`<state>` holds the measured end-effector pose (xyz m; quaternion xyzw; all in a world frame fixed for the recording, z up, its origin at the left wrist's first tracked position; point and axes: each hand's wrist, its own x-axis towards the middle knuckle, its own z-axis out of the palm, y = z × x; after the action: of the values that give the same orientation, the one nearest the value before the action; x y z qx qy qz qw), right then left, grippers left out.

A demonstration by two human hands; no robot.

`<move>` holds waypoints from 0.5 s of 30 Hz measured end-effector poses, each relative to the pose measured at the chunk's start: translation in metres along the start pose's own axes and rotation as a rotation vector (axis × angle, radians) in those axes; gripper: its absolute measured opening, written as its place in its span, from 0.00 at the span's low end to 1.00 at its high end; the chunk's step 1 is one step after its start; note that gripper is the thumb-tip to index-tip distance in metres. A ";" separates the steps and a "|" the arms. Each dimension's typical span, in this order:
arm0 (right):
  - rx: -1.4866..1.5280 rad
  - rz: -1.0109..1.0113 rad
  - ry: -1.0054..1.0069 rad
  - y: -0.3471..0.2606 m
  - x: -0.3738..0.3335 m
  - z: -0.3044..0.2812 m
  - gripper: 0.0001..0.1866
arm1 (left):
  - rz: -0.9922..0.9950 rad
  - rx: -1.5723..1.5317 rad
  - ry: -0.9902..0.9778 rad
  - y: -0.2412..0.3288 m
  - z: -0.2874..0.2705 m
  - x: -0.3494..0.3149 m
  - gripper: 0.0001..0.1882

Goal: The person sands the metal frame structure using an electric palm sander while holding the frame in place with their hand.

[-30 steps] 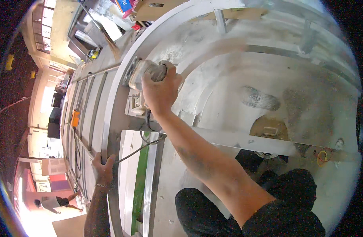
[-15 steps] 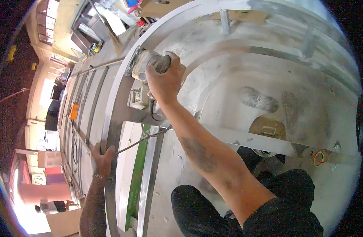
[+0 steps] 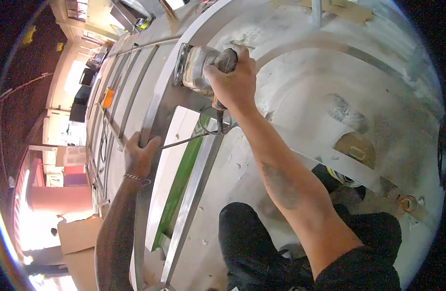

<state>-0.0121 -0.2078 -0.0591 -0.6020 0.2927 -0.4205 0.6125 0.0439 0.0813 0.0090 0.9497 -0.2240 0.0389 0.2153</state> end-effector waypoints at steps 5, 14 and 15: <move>0.014 -0.027 -0.037 0.003 -0.019 -0.002 0.35 | -0.002 -0.020 -0.017 -0.004 0.001 0.001 0.26; 0.028 -0.179 -0.087 0.010 -0.016 -0.012 0.34 | 0.022 -0.111 -0.007 -0.004 0.002 -0.002 0.24; 0.038 -0.222 -0.106 0.011 -0.014 -0.015 0.33 | 0.007 -0.106 -0.012 -0.002 0.002 -0.002 0.23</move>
<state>-0.0300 -0.2040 -0.0732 -0.6406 0.1834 -0.4587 0.5879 0.0428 0.0832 0.0063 0.9363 -0.2306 0.0220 0.2638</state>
